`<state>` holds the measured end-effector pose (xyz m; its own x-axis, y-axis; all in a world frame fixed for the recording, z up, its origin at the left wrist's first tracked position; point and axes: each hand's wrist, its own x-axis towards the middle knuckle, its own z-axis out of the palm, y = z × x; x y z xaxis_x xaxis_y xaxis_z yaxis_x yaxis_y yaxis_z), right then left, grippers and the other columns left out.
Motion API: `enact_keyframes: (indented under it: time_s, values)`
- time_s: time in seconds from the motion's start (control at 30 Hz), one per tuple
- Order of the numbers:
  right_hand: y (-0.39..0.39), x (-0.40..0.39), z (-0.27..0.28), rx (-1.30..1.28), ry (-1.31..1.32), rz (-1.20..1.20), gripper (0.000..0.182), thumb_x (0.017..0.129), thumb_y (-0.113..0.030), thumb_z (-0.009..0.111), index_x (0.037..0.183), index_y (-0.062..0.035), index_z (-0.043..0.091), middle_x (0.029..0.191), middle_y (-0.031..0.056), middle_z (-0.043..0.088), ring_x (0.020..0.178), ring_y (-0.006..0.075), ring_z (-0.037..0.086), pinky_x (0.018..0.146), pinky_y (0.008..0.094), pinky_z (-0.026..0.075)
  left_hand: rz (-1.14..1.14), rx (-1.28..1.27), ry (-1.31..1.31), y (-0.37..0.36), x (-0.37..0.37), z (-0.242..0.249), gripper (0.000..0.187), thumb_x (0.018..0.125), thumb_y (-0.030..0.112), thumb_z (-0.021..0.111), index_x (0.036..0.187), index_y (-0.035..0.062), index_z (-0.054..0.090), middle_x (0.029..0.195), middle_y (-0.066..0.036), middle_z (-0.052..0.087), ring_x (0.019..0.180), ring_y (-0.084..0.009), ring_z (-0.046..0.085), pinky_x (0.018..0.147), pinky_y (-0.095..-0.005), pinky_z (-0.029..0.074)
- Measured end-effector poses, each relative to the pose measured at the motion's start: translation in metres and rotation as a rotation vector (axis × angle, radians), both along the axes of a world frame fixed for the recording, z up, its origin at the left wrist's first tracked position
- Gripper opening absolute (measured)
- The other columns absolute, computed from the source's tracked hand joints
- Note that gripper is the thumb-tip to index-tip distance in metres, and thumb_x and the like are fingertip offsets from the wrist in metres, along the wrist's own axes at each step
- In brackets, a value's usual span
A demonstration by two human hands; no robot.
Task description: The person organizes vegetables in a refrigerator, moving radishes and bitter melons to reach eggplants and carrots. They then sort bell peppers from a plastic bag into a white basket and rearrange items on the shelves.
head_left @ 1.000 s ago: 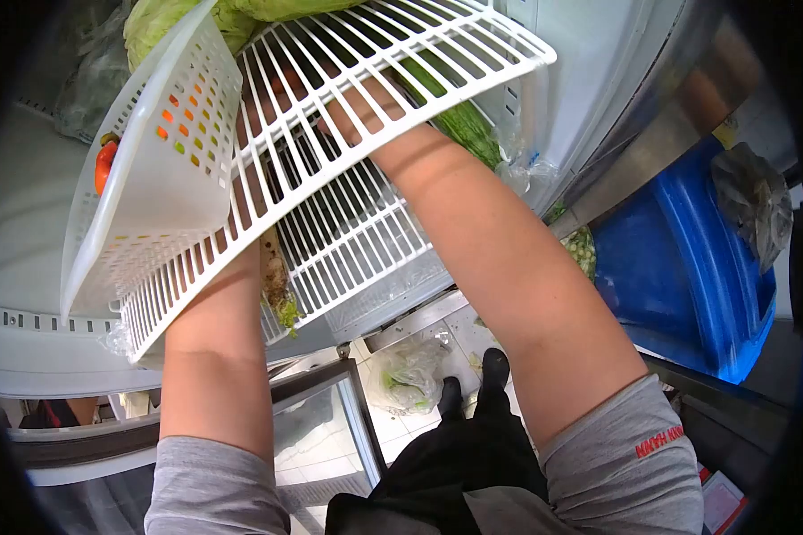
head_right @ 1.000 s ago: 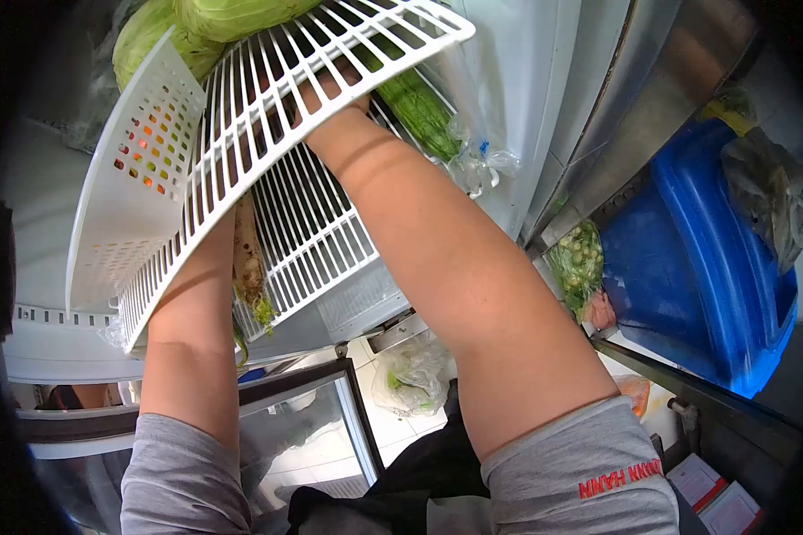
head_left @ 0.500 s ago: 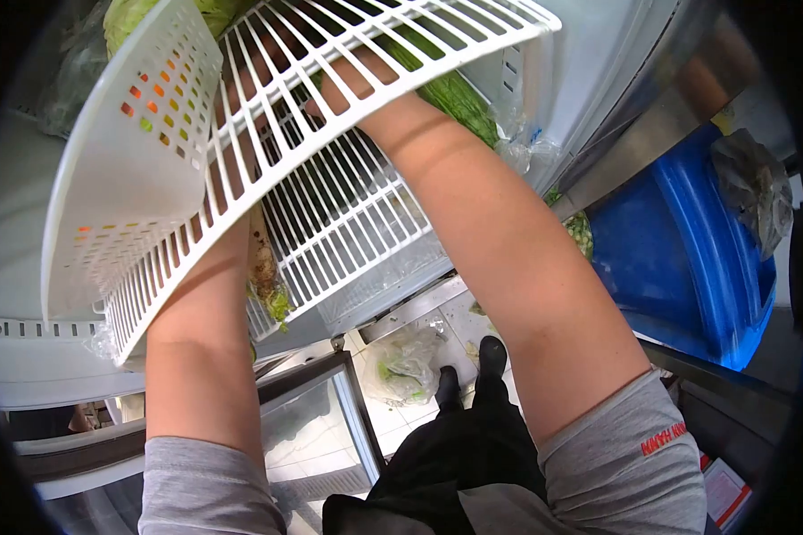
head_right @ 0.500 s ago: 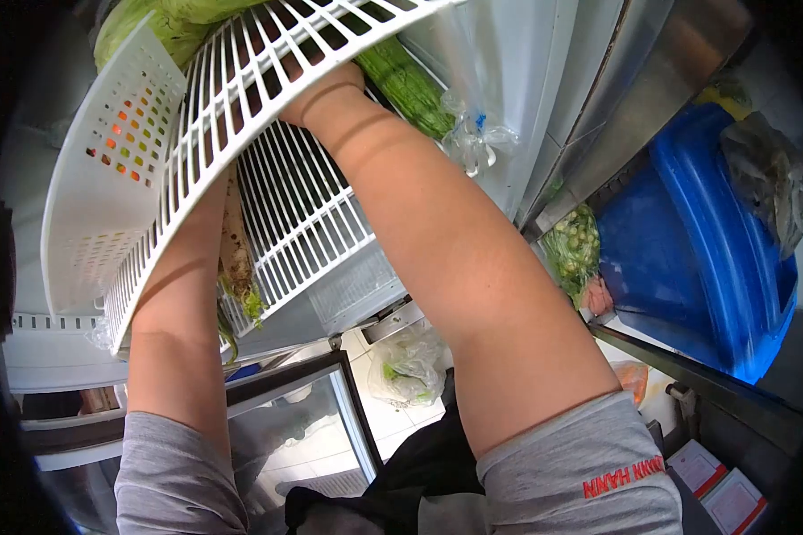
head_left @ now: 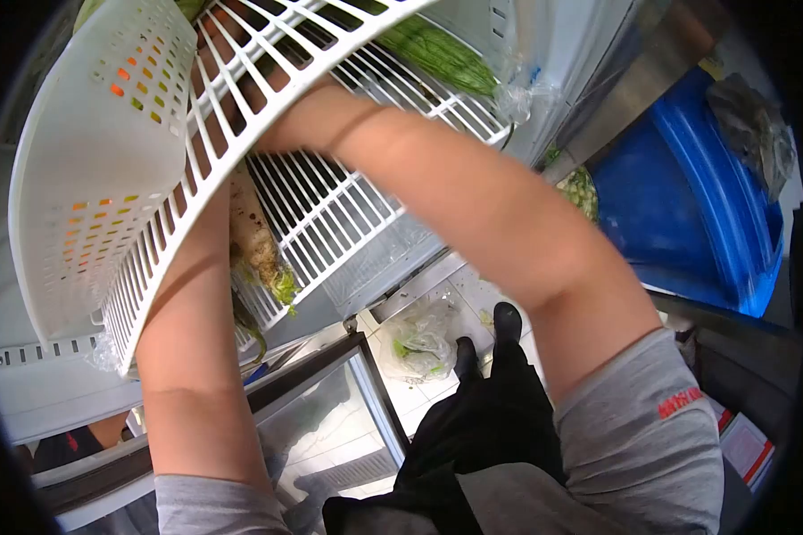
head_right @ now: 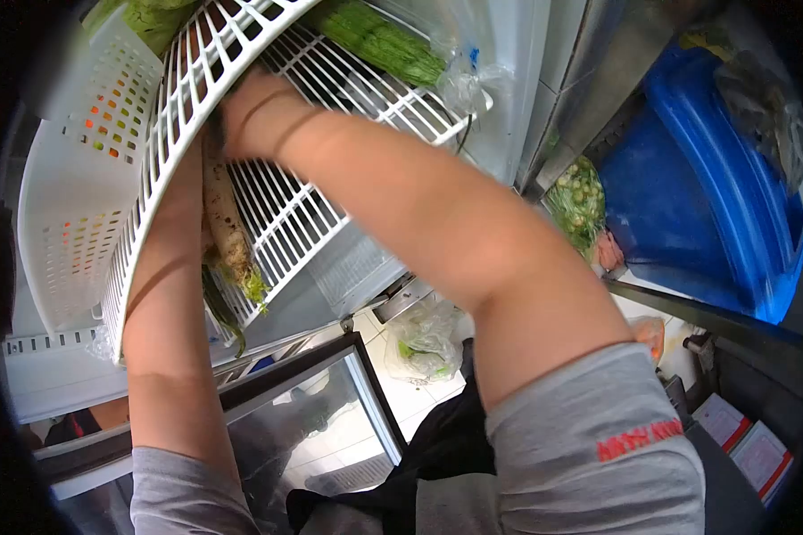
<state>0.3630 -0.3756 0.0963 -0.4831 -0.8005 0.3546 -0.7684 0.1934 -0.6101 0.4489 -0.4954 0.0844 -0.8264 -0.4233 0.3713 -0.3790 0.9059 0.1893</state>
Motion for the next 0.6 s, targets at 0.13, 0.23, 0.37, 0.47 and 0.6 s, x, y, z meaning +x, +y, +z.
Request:
enact_keyframes:
  time_s: [0.13,0.23,0.37,0.47,0.6]
  values:
    - [-0.028,0.036,-0.019,0.062,0.047,-0.002,0.063,0.084,-0.048,0.064,0.136,-0.0129,0.056,0.142,0.0140,0.049,0.129,0.0335,0.045,0.099,0.0406,0.048,-0.001,-0.001,-0.010,-0.004,0.002,0.002,0.069,0.080,0.039,0.073,0.140,0.0099,0.051,0.145,-0.016,0.047,0.131,-0.0317,0.048,0.108,-0.0384,0.038]
    - [-0.025,0.037,-0.020,0.223,0.051,0.063,0.065,0.085,-0.048,0.062,0.140,-0.0149,0.052,0.144,0.0137,0.047,0.134,0.0347,0.038,0.099,0.0430,0.046,-0.006,-0.003,-0.020,-0.005,-0.002,0.003,0.069,0.080,0.038,0.073,0.139,0.0098,0.052,0.145,-0.016,0.047,0.130,-0.0318,0.048,0.108,-0.0384,0.038]
    - [0.021,0.024,-0.003,0.366,0.158,0.147,0.075,0.086,-0.066,0.057,0.143,-0.0181,0.048,0.140,0.0129,0.051,0.136,0.0301,0.039,0.106,0.0504,0.033,0.000,-0.022,-0.043,-0.010,-0.023,0.003,0.068,0.081,0.038,0.072,0.139,0.0096,0.052,0.145,-0.016,0.048,0.130,-0.0318,0.049,0.107,-0.0385,0.038]
    - [0.078,0.008,0.012,0.392,0.415,-0.033,0.069,0.087,-0.060,0.058,0.141,-0.0176,0.050,0.139,0.0119,0.052,0.132,0.0302,0.045,0.106,0.0498,0.034,0.000,-0.029,-0.060,-0.011,-0.042,0.006,0.067,0.081,0.038,0.072,0.139,0.0096,0.053,0.144,-0.017,0.048,0.130,-0.0319,0.049,0.107,-0.0385,0.038]
    - [0.094,-0.070,-0.021,0.422,0.573,-0.464,0.048,0.093,-0.046,0.055,0.129,-0.0134,0.062,0.120,0.0149,0.067,0.112,0.0313,0.064,0.096,0.0445,0.048,0.005,-0.030,-0.059,-0.012,-0.043,0.007,0.066,0.081,0.037,0.072,0.138,0.0094,0.053,0.144,-0.017,0.049,0.129,-0.0319,0.049,0.107,-0.0385,0.039]
